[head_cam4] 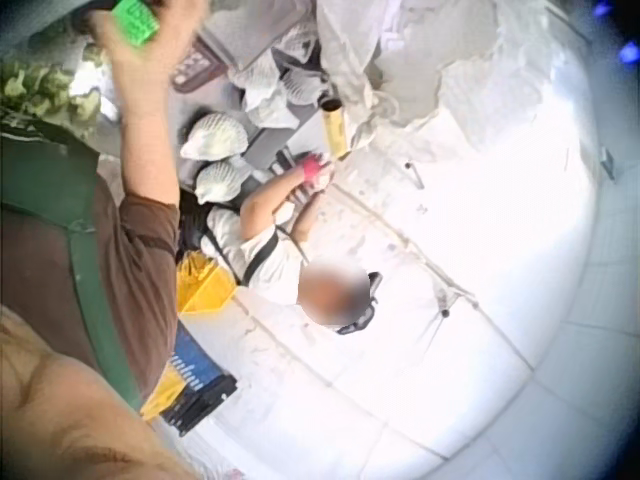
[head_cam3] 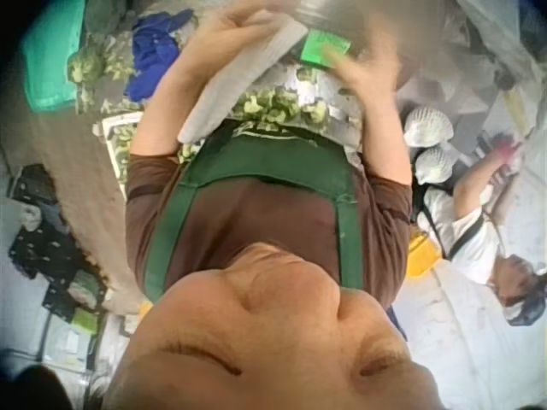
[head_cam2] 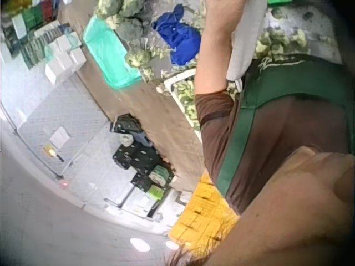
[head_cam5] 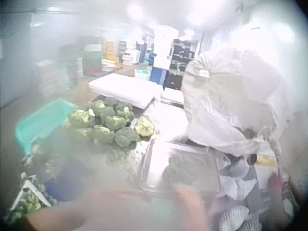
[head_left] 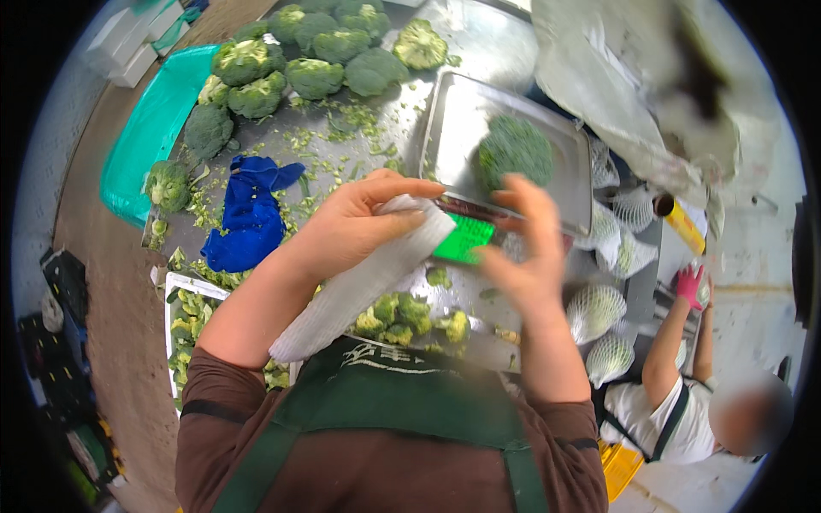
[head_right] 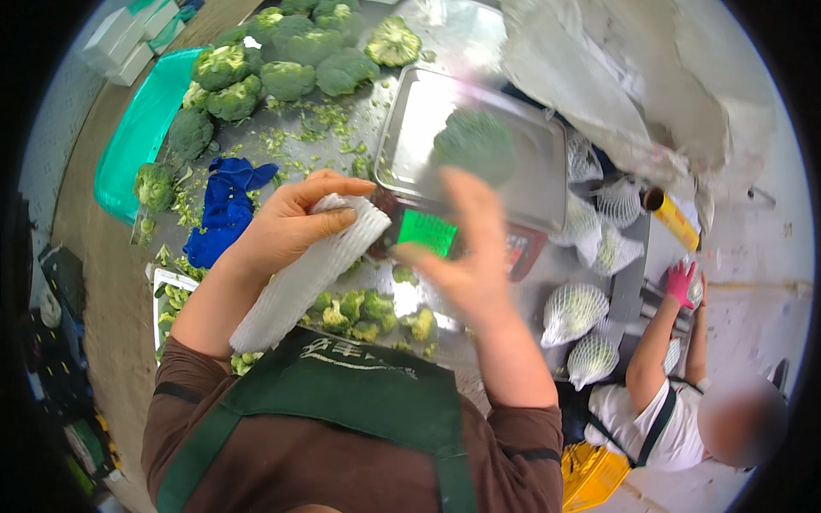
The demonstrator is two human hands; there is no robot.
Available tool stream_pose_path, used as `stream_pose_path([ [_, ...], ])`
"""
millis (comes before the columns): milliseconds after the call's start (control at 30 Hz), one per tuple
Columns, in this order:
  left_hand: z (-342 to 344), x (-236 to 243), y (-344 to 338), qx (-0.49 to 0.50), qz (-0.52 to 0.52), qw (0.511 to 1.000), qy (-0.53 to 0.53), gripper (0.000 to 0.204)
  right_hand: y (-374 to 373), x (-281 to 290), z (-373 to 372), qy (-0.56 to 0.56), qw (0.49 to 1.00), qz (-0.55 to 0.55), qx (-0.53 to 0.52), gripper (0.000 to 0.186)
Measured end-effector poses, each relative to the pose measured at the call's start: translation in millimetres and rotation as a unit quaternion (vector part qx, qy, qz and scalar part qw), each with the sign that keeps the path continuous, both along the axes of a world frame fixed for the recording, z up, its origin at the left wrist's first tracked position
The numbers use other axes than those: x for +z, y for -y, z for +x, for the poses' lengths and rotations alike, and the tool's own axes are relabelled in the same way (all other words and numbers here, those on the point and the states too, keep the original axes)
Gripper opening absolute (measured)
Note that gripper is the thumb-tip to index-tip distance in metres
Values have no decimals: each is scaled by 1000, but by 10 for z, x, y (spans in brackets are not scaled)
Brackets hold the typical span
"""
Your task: The person picks up broccoli heads from a pile, places them on a digital scale, and then wraps them in white mesh bags. The person repeats this process for multiple broccoli heads, placing the packaged items into a yellow crate.
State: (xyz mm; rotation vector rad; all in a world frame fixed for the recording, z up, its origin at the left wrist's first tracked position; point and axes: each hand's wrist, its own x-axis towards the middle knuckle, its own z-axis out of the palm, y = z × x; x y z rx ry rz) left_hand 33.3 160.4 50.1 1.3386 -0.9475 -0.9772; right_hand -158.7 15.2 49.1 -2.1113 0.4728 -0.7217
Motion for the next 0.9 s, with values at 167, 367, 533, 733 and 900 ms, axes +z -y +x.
stream_pose_path([
  [167,-232,74,-70,35,37,991,-120,29,-46,-150,-69,66,996,50,-29,49],
  [367,-106,-202,-221,116,5,970,-212,38,1624,-273,-65,-39,983,101,-145,76],
  [533,-185,-340,-380,179,14,939,-293,46,1450,-419,175,-109,971,204,-65,92],
  [733,-50,-605,-431,191,41,948,-253,44,834,-269,290,12,954,-257,-152,74],
  [900,-78,-518,-73,155,50,944,-288,29,1022,-396,227,-31,909,-412,-53,50],
])
